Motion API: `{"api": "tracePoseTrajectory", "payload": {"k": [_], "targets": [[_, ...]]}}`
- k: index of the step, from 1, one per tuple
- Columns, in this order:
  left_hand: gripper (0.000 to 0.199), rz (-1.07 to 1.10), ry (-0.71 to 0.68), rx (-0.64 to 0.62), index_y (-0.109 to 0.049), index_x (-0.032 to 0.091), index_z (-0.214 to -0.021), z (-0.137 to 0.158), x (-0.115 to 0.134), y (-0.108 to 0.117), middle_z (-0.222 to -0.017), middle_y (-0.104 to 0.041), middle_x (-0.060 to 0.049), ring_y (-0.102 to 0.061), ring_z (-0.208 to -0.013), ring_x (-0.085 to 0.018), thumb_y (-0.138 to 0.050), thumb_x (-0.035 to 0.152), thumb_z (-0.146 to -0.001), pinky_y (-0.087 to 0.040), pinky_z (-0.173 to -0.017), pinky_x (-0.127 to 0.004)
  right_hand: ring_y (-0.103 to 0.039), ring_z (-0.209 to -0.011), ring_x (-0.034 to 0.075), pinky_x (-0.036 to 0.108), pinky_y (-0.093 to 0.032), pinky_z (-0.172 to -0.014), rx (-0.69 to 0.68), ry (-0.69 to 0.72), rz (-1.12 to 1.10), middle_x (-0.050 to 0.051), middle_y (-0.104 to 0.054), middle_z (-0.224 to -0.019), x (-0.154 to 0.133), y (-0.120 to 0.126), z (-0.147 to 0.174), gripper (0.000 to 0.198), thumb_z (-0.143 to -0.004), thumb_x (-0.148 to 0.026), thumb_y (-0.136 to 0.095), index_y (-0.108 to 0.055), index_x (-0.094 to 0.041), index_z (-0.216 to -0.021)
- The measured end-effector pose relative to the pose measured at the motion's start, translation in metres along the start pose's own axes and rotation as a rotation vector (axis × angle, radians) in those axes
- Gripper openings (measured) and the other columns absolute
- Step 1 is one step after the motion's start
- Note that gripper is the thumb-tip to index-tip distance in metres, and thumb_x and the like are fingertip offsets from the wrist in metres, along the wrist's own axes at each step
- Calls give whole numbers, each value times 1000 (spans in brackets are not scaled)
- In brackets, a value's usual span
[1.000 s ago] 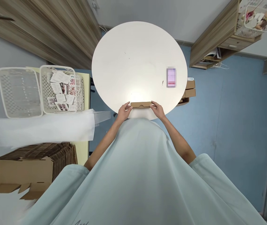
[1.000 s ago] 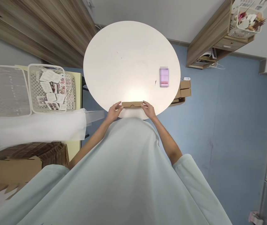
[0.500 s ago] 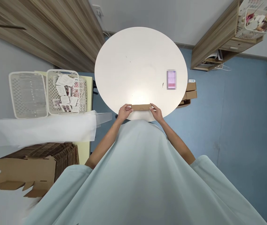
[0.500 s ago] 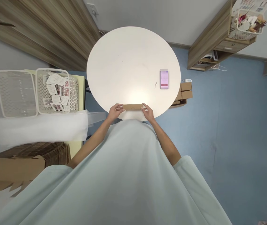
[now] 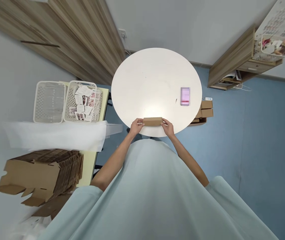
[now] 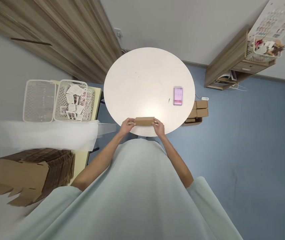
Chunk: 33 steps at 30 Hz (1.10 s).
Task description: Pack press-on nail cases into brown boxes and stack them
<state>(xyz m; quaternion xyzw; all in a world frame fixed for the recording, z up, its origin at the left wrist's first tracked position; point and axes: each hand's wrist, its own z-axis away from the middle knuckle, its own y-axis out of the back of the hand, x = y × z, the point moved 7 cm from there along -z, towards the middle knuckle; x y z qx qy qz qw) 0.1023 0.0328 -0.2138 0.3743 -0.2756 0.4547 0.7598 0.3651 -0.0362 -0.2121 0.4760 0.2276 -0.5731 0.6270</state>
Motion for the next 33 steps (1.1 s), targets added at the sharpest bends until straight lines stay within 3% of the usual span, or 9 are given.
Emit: {"api": "tracePoseTrajectory", "payload": {"k": [3,7,11,15,18,22,28,33], "targets": [[43,12,-13,33,-71,20,-130,7,1,-12,-138,-79,-15,-81,-113,-27,-81,21,-88,-63,-112,-50,-71,-139,30,49,-62,-118,46,66,-67,16,-71,-158,8,7,-1,62,-103,-57,-62,-73,-18,-150],[56,14,59,38,-69,17,-144,21,-11,-29,-144,-77,-18,-81,-121,-32,-84,21,-89,-61,-115,-50,-72,-137,32,53,-60,-120,56,65,-104,15,-75,-153,35,12,9,63,-96,-55,-68,-75,-19,-147],[50,23,144,19,-78,16,-130,38,-31,-42,-141,-79,-18,-81,-119,-36,-91,20,-81,-60,-116,-52,-77,-129,34,53,-60,-118,64,-15,-105,17,-80,-142,67,12,28,62,-92,-57,-72,-79,-16,-138],[38,72,156,20,-80,16,-115,57,-48,-56,-130,-82,-17,-81,-115,-34,-89,16,-79,-61,-113,-50,-79,-124,37,54,-60,-117,95,-97,-159,19,-85,-128,87,14,40,53,-83,-60,-81,-83,-17,-115],[37,133,170,54,-77,16,-118,74,-61,-68,-130,-82,-18,-81,-113,-32,-86,17,-82,-64,-108,-51,-79,-122,36,55,-59,-116,79,-135,-240,17,-87,-121,94,18,48,50,-74,-60,-89,-82,-19,-102],[39,239,164,90,-72,16,-128,100,-74,-85,-137,-79,-19,-80,-111,-29,-80,21,-91,-68,-98,-46,-80,-117,33,53,-62,-112,36,-206,-331,15,-87,-116,108,29,70,56,-67,-60,-96,-81,-19,-102],[41,431,7,98,-73,16,-125,134,-76,-115,-136,-78,-17,-79,-113,-27,-84,33,-90,-67,-101,-44,-83,-106,27,49,-63,-113,21,-258,-463,11,-87,-107,136,66,120,55,-68,-50,-102,-80,-19,-107],[47,439,-85,8,-75,17,-124,157,-66,-165,-135,-78,-16,-77,-119,-29,-87,45,-87,-65,-109,-47,-84,-106,28,51,-64,-114,115,-210,-492,10,-87,-107,157,120,165,51,-71,-47,-102,-80,-20,-107]]}}
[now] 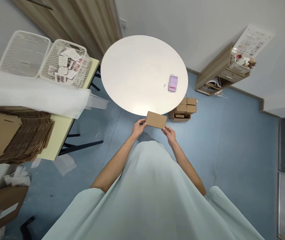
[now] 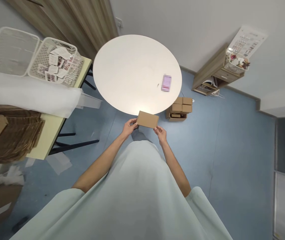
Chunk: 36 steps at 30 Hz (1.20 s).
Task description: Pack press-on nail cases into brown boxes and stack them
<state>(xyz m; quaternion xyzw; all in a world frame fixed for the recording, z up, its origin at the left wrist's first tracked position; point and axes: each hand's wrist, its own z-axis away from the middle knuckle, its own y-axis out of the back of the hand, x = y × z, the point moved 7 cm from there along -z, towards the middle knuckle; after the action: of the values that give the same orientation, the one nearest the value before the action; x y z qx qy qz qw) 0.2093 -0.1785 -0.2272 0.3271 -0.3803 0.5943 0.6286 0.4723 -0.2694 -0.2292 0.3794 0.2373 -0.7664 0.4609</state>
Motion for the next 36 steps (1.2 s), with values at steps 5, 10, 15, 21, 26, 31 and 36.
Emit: {"api": "tracePoseTrajectory", "payload": {"k": [5,10,15,21,26,31,36], "targets": [[46,23,26,-138,-72,18,-122,20,-12,-70,-133,-79,-18,-78,-120,-30,-87,44,-87,-65,-108,-51,-84,-105,27,50,-63,-115,121,9,-36,10,-87,-108,-4,76,29,51,-69,-46,-102,-80,-20,-106],[46,-54,53,-233,-70,19,-116,30,-19,-125,-125,-82,-17,-80,-110,-29,-91,39,-81,-64,-105,-53,-84,-106,27,51,-62,-115,188,24,-25,10,-87,-107,-14,137,34,53,-68,-50,-102,-78,-21,-106],[44,-138,113,-257,-67,20,-108,19,-20,-169,-116,-83,-15,-80,-97,-27,-94,33,-76,-64,-101,-53,-82,-108,29,51,-61,-114,194,29,-37,11,-87,-108,-24,182,11,58,-65,-56,-101,-79,-20,-105],[38,-242,191,-255,-64,21,-100,-19,-16,-257,-114,-82,-13,-80,-101,-26,-92,21,-74,-64,-103,-51,-79,-118,34,54,-60,-114,213,47,-51,16,-86,-121,-51,248,-50,63,-64,-62,-99,-80,-20,-106],[37,-300,296,-259,-63,21,-96,-60,-17,-349,-115,-82,-13,-80,-106,-28,-92,15,-74,-64,-104,-50,-76,-123,34,54,-58,-117,228,49,14,16,-86,-124,-92,315,-120,61,-66,-65,-96,-81,-21,-105],[36,-310,339,-221,-66,20,-99,-101,-15,-414,-119,-82,-15,-80,-113,-30,-92,14,-75,-63,-108,-52,-77,-120,33,52,-58,-116,189,48,38,14,-86,-122,-123,360,-185,55,-68,-62,-94,-79,-22,-103],[37,-269,306,-183,-69,18,-111,-130,-6,-441,-128,-82,-17,-77,-127,-32,-86,13,-78,-60,-115,-52,-77,-117,30,49,-60,-113,127,4,71,14,-85,-124,-139,374,-232,56,-72,-63,-93,-78,-21,-106]]}}
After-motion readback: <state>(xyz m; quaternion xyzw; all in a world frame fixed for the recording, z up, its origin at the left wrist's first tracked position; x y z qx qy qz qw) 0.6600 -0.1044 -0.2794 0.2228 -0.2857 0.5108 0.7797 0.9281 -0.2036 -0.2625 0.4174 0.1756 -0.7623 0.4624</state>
